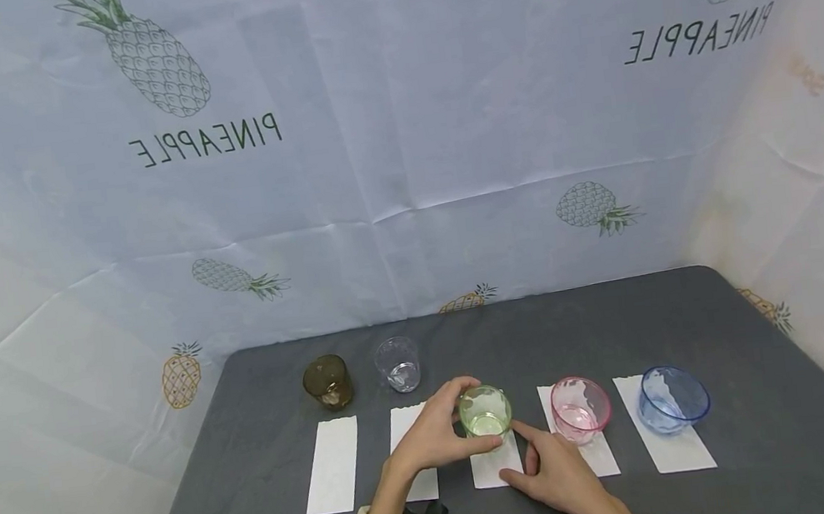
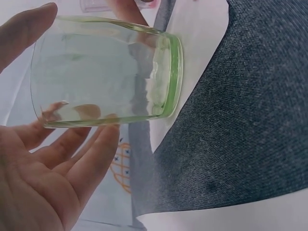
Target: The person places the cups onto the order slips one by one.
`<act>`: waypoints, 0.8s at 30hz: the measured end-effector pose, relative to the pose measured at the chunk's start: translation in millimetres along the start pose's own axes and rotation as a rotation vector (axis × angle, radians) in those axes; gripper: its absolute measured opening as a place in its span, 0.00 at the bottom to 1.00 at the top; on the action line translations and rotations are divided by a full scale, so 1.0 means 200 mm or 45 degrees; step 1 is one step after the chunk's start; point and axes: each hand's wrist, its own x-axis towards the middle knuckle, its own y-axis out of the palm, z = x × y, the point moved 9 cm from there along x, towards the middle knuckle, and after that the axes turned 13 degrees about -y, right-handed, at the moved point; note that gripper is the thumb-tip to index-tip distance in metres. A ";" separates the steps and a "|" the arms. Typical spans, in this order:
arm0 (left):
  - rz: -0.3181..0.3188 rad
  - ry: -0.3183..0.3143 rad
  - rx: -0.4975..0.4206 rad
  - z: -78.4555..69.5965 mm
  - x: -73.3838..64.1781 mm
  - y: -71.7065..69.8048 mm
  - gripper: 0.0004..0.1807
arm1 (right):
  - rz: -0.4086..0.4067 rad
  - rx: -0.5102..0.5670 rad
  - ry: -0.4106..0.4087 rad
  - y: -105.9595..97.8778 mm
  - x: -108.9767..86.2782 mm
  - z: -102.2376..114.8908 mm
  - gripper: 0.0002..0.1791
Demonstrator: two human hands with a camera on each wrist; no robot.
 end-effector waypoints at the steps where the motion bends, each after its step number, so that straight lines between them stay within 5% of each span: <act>1: -0.001 -0.001 0.004 0.00 0.00 0.00 0.42 | -0.003 0.018 -0.007 0.00 0.00 0.00 0.39; 16: -0.017 0.040 -0.020 0.00 -0.04 -0.02 0.48 | -0.030 0.054 -0.210 -0.04 -0.11 0.15 0.17; 19: -0.047 0.059 -0.034 0.00 -0.07 -0.05 0.48 | 0.031 0.211 -0.226 -0.02 -0.12 0.18 0.15; 24: -0.117 0.083 -0.068 -0.01 -0.12 -0.13 0.46 | 0.203 0.529 -0.128 0.04 -0.12 0.21 0.28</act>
